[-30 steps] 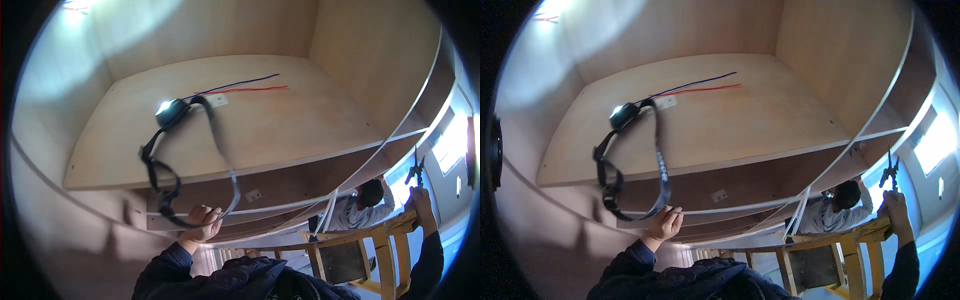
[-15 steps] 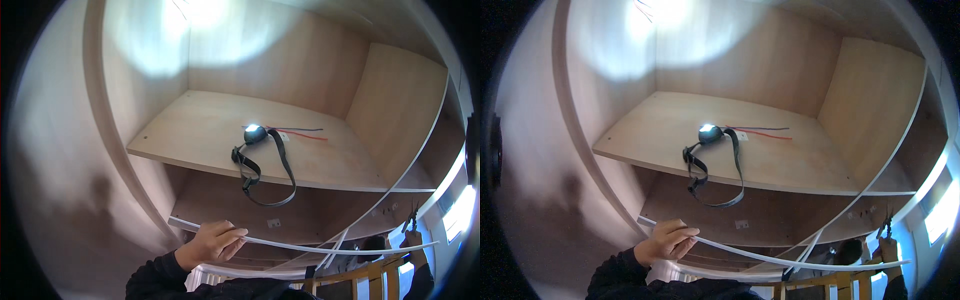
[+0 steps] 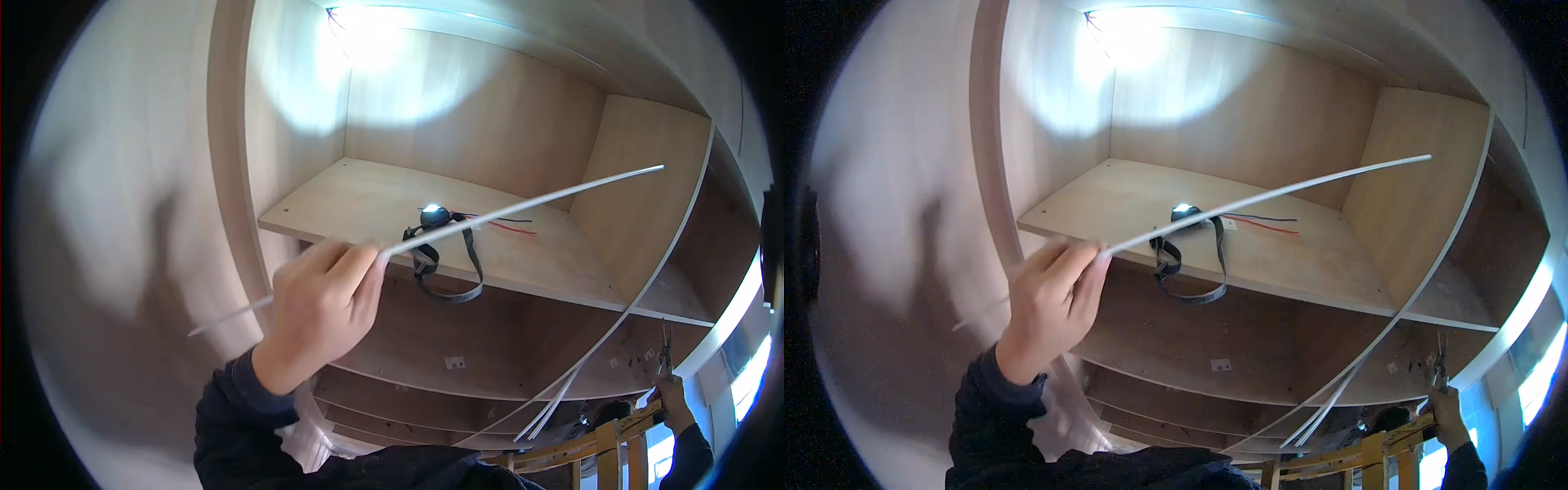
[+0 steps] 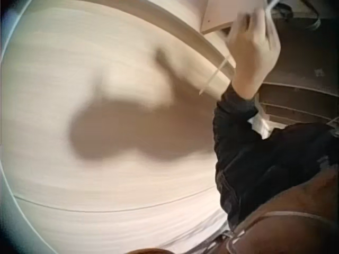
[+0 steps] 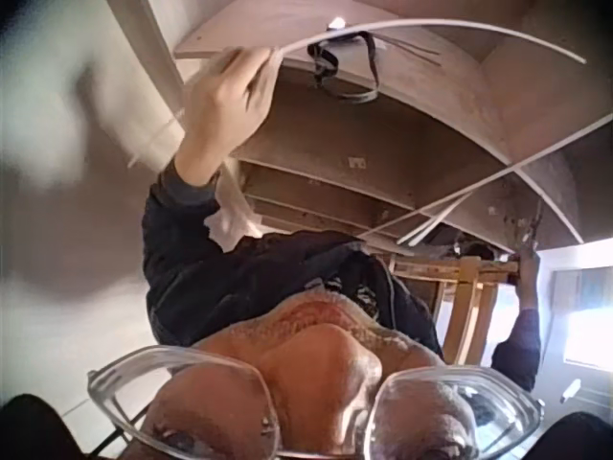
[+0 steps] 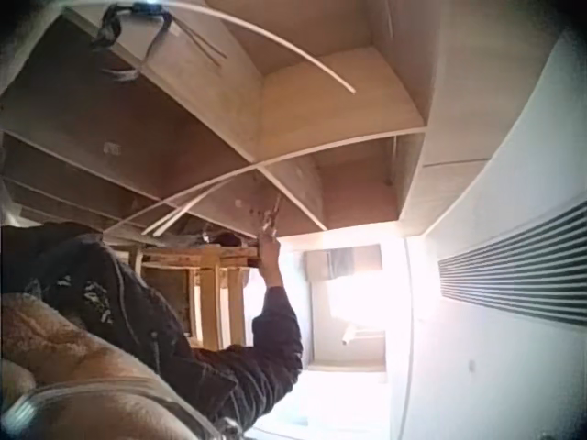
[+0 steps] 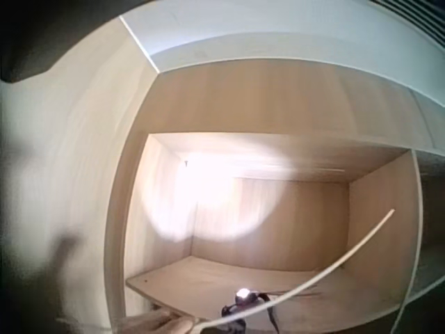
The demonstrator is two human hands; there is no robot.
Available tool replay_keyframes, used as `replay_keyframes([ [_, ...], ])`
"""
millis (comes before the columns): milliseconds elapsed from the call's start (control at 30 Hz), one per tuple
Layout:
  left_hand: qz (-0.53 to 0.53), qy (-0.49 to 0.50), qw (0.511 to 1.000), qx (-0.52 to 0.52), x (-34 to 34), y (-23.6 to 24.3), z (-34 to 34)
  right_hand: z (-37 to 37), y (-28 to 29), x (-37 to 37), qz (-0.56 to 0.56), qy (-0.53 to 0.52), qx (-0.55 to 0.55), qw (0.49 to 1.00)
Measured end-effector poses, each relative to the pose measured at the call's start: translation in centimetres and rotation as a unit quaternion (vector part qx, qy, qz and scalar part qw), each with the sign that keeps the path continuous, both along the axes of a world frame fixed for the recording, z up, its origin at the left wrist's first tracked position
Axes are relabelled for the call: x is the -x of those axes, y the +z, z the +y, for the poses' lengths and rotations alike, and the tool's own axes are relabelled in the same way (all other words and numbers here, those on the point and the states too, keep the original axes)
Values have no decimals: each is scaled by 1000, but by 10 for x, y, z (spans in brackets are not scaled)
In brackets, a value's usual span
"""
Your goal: Installing wiring or a light strip inside a wooden shelving unit using pliers.
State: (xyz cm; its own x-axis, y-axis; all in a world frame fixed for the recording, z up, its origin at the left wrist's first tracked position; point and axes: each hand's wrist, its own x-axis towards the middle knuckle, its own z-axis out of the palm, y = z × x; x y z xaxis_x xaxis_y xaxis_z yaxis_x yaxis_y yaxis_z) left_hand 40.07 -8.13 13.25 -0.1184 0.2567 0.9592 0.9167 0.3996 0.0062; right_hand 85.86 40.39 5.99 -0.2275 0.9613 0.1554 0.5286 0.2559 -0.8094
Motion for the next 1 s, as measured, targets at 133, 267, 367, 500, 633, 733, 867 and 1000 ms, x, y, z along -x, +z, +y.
replay_keyframes([
  [133, 95, 112, 989, 23, 2, 42, 27, 7, 1, -10, -5, 13, -13, 1000],
  [267, 85, 168, 976, 108, 21, 78, 60, 16, -2, -20, -3, 24, -24, 999],
  [367, 85, 195, 964, 160, 35, 105, 88, -6, 10, 8, -6, 17, -13, 1000],
  [500, 91, 198, 946, 241, 68, 128, 122, 11, 0, -14, -15, -8, 8, 1000],
  [633, 105, 148, 943, 280, 122, 124, 172, 15, 0, -17, -11, -23, 18, 1000],
  [733, 99, 93, 942, 308, 164, 115, 217, 33, -11, -32, -10, -22, 13, 1000],
  [867, 87, 41, 940, 326, 206, 98, 266, 17, -13, -38, -3, -1, -13, 1000],
  [1000, 44, -5, 921, 386, 266, 68, 280, 17, -11, -17, 2, 43, -43, 998],
])
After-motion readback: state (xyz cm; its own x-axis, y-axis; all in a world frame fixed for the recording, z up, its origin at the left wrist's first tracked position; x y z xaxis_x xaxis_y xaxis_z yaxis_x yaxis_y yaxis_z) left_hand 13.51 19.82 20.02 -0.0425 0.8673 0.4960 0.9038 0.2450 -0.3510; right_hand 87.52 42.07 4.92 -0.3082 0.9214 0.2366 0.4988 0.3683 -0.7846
